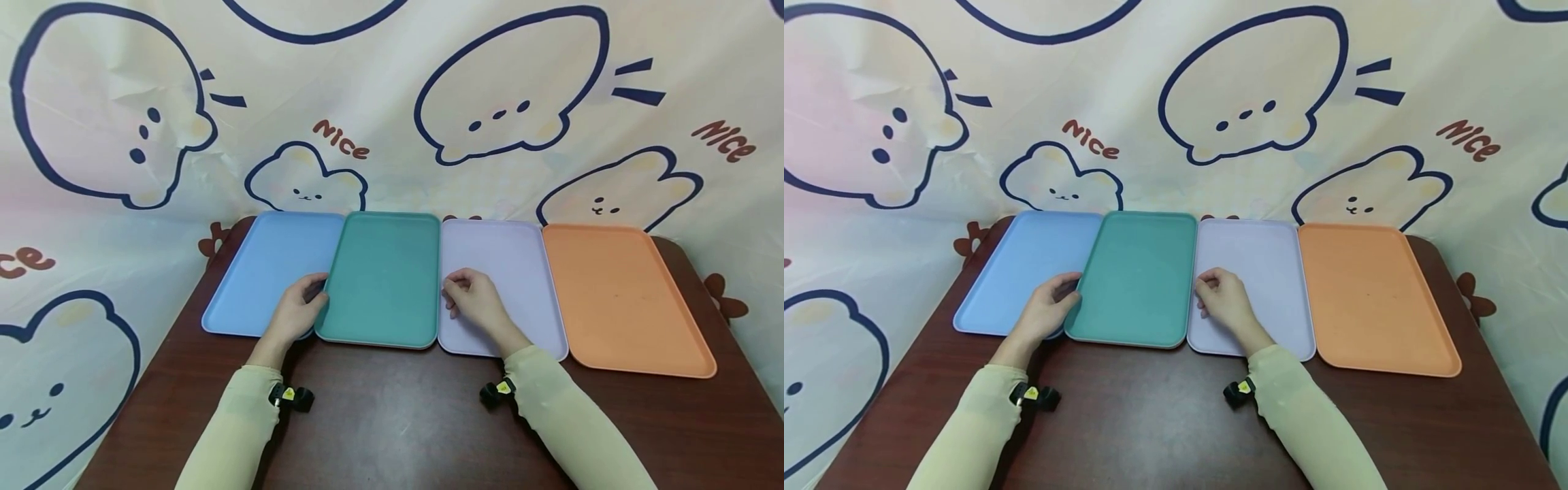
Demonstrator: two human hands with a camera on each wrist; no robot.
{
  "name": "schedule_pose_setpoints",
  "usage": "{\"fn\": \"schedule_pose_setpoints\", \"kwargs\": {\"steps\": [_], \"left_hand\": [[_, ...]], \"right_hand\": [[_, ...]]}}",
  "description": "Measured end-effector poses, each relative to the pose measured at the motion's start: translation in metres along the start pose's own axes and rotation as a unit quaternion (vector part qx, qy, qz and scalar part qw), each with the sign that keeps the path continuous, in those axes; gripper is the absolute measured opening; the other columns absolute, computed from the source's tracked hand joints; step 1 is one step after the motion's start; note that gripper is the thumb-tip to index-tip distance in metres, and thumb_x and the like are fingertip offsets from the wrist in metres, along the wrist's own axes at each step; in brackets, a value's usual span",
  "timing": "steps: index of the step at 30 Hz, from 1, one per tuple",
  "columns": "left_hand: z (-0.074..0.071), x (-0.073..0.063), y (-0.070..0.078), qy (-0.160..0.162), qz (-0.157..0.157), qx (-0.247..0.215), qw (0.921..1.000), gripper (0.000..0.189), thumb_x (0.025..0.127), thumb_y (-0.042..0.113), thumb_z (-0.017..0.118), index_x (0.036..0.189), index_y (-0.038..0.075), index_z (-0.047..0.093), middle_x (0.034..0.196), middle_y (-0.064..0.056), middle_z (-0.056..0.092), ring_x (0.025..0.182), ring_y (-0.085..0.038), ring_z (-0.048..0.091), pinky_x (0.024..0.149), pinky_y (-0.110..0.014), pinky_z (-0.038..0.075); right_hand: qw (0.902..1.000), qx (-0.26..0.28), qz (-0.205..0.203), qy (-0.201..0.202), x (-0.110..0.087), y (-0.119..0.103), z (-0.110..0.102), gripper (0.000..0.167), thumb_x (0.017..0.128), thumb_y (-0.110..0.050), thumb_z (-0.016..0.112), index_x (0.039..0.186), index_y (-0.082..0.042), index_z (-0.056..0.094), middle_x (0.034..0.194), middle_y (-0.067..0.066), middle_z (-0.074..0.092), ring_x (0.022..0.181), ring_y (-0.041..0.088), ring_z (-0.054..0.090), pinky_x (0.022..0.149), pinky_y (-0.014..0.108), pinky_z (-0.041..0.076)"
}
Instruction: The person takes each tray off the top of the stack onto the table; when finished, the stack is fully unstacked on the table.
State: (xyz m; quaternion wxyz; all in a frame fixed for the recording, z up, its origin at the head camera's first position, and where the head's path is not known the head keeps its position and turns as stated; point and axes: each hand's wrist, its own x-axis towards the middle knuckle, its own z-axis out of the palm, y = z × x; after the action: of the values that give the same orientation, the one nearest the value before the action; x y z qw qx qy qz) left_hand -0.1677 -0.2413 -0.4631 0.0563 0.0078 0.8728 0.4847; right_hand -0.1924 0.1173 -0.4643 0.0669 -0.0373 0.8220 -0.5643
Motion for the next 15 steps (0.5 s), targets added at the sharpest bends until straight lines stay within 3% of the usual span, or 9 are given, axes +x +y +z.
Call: {"fn": "schedule_pose_setpoints", "kwargs": {"steps": [8,11,15], "left_hand": [[0.001,0.001,0.001,0.001,-0.001,0.001,1.0,0.05,0.113,0.013,0.049,0.161,-0.001,0.045,0.166,-0.029,0.045,0.156,-0.047,0.042,0.125,-0.062,0.041],[0.002,0.001,0.001,0.002,-0.002,0.003,1.0,0.05,0.113,0.012,0.048,0.162,-0.001,0.044,0.166,-0.03,0.044,0.156,-0.047,0.042,0.126,-0.062,0.041],[0.002,0.001,0.0,0.002,-0.006,0.001,1.0,0.051,0.114,0.012,0.048,0.162,-0.001,0.044,0.167,-0.029,0.044,0.157,-0.046,0.041,0.126,-0.061,0.041]], "right_hand": [[0.9989,-0.046,0.001,0.003,0.003,-0.001,0.007,0.022,0.106,-0.019,0.064,0.103,0.002,0.071,0.063,0.003,0.064,0.043,0.012,0.058,0.046,0.031,0.054],[0.996,-0.089,-0.005,-0.001,0.006,-0.002,0.009,0.022,0.105,-0.022,0.066,0.096,-0.002,0.071,0.059,0.0,0.061,0.041,0.013,0.056,0.046,0.03,0.052],[0.9845,-0.173,-0.029,-0.005,0.009,-0.004,0.012,0.025,0.103,-0.023,0.067,0.083,-0.009,0.065,0.057,-0.004,0.053,0.047,0.012,0.052,0.051,0.027,0.044]]}}
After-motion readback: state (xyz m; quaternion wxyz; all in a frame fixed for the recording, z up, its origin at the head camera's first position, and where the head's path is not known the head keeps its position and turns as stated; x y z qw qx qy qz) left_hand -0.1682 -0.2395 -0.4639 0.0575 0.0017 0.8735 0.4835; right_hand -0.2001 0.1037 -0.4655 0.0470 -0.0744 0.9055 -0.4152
